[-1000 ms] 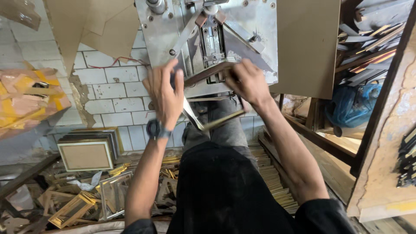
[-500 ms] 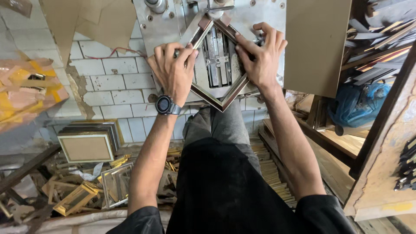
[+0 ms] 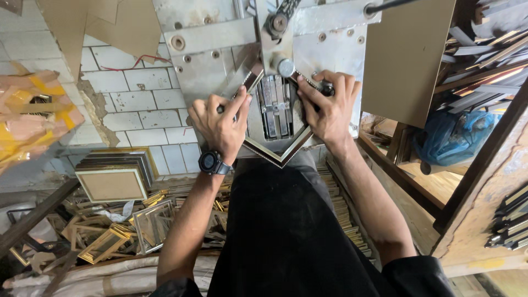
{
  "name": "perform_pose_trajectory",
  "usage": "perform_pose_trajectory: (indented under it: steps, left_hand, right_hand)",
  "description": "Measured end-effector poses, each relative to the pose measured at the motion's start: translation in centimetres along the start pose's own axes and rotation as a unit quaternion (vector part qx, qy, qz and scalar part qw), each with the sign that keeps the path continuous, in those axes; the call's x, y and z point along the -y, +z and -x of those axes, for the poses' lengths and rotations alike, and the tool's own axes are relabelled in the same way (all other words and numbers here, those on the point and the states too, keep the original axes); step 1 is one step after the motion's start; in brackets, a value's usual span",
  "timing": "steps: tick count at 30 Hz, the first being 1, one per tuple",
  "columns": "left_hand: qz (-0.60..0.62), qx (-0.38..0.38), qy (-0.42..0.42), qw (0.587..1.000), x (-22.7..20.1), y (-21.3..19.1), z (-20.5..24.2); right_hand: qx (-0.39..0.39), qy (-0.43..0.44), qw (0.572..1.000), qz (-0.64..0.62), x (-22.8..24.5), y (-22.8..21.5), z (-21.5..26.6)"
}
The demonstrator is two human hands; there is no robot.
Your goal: The person repeatedly picks up two pre-cut frame corner pieces, places them into a metal corner-joining machine, operates the machine to join the corners, and then removes the assembled frame. This cycle is repeated multiple times with different frame pieces.
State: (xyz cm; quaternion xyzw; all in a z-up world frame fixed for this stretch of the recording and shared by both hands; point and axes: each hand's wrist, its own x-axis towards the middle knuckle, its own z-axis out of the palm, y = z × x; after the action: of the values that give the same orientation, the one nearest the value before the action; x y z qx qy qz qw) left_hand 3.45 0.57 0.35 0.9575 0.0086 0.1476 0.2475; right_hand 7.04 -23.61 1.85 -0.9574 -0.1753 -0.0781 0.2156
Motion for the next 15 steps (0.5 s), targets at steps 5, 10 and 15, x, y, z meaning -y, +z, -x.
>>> perform_pose_trajectory:
  steps: [5,10,15]
  left_hand:
    - [-0.007,0.002,0.003,1.000,0.0,-0.1,1.0]
    - [-0.029,-0.031,0.033,0.999,0.0,0.1,0.4]
    - [-0.156,0.017,-0.012,0.987,-2.2,-0.5,6.1]
  right_hand:
    - [-0.012,0.010,1.000,-0.016,0.2,0.1,0.4]
    - [-0.082,0.049,0.995,-0.039,-0.2,1.1,1.2]
    - [-0.211,0.269,0.916,-0.211,4.8,1.5,11.5]
